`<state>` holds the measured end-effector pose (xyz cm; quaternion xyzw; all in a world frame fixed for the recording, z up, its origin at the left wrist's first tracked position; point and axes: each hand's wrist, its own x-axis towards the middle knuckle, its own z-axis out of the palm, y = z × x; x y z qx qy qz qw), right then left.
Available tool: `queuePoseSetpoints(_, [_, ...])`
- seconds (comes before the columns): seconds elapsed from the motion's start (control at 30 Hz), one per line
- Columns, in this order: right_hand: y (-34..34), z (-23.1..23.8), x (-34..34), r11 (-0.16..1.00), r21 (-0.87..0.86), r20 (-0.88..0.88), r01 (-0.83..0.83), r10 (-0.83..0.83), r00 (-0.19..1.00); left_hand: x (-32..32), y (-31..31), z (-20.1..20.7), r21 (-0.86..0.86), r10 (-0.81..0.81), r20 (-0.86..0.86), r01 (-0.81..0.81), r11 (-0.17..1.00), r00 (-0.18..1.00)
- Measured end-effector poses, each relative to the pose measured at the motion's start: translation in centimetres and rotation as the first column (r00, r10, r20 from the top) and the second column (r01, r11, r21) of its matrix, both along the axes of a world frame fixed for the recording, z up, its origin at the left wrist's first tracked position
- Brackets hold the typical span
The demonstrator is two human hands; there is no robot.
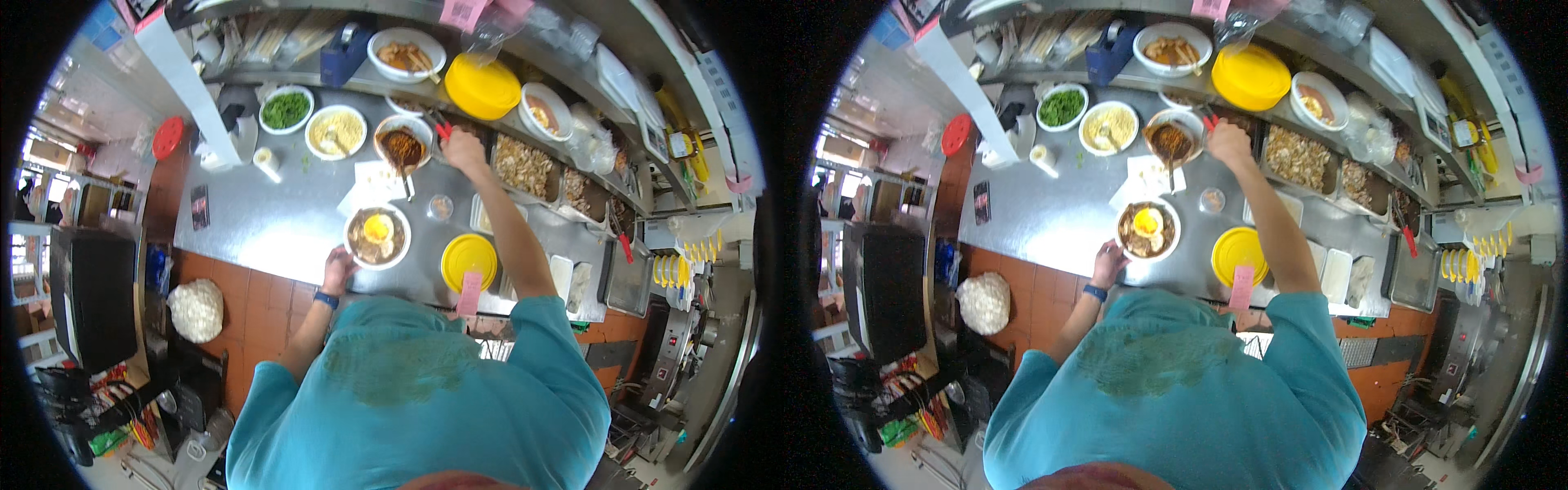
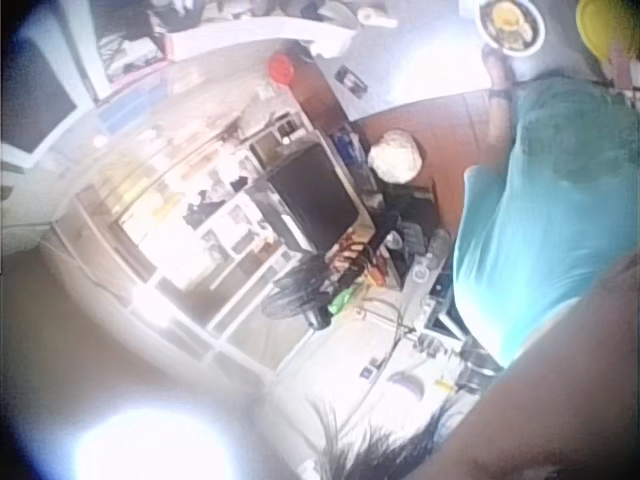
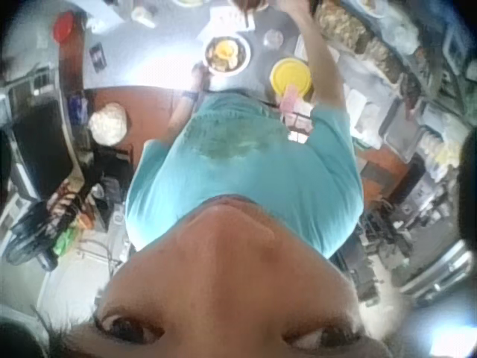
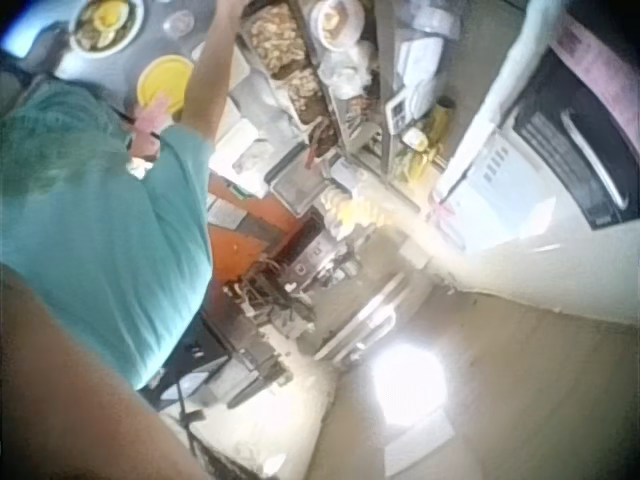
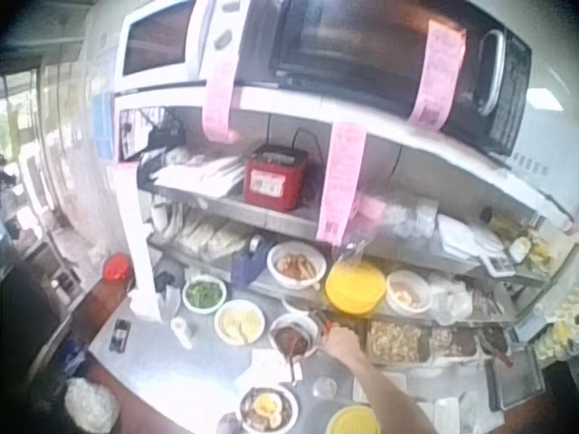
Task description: The person assembles a takeout meal by placing fried tofu, braised meat, and a fried egg into a bowl, then adds broth and seasonings. They seal the bowl with a lid, place it in a plastic bag, and prepare a second container with fried tofu and meat.
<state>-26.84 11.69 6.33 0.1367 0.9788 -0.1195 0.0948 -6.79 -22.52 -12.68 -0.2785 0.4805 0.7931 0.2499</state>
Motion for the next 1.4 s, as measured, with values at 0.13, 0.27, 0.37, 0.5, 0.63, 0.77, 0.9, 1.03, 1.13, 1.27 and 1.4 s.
queuePoseSetpoints(0.13, [-0.2, -1.3, -3.5, 1.0, -0.009, -0.014, -0.015, 0.014, 1.0, -0.3, -0.1, 0.1, 0.043, -0.023, -0.013, 0.023, 0.999, 1.0])
queuePoseSetpoints(0.27, [-0.1, -2.8, -5.4, 1.0, -0.017, -0.01, -0.02, 0.02, 1.0, -0.5, -0.3, 0.6, 0.044, -0.048, -0.008, 0.048, 0.998, 0.999])
queuePoseSetpoints(0.37, [0.1, -3.5, -6.0, 0.999, -0.017, -0.037, -0.037, 0.037, 0.999, -0.5, -0.4, 0.7, 0.049, -0.047, -0.011, 0.048, 0.998, 0.999])
queuePoseSetpoints(0.5, [1.4, -4.1, -5.8, 0.996, -0.092, -0.053, 0.003, -0.008, 0.999, -0.6, -0.4, 0.5, 0.088, -0.047, -0.036, 0.05, 0.995, 0.998])
queuePoseSetpoints(0.63, [3.0, -4.2, -4.5, 0.985, -0.17, -0.095, 0.019, -0.036, 0.995, -0.5, -0.4, 0.2, 0.075, -0.046, -0.024, 0.047, 0.996, 0.999])
queuePoseSetpoints(0.77, [3.4, -3.6, -2.9, 0.987, -0.16, -0.113, 0.003, -0.022, 0.993, -0.6, -0.5, 0.2, 0.097, -0.044, -0.014, 0.045, 0.994, 0.999])
queuePoseSetpoints(0.9, [3.0, -3.1, -2.4, 0.995, -0.096, -0.164, 0.003, -0.019, 0.986, -0.9, -0.6, -0.2, 0.069, -0.082, -0.061, 0.086, 0.994, 0.995])
queuePoseSetpoints(1.03, [2.7, -3.2, -3.0, 1.0, -0.028, -0.115, 0.001, -0.004, 0.993, -0.7, -0.6, -0.8, 0.026, -0.046, -0.062, 0.048, 0.998, 0.997])
queuePoseSetpoints(1.13, [3.1, -3.5, -3.9, 1.0, 0.012, -0.066, -0.016, 0.017, 0.998, -0.3, -0.5, -1.1, 0.059, -0.009, -0.064, 0.013, 0.998, 0.998])
queuePoseSetpoints(1.27, [3.6, -4.0, -5.3, 0.996, 0.071, -0.029, -0.059, 0.061, 0.998, -0.3, 0.0, -0.6, 0.036, 0.009, -0.042, -0.007, 0.999, 0.999])
queuePoseSetpoints(1.4, [2.9, -5.1, -7.1, 0.992, 0.074, -0.001, -0.099, 0.099, 0.995, -0.4, 0.3, 0.4, 0.055, 0.026, -0.016, -0.025, 0.998, 1.0])
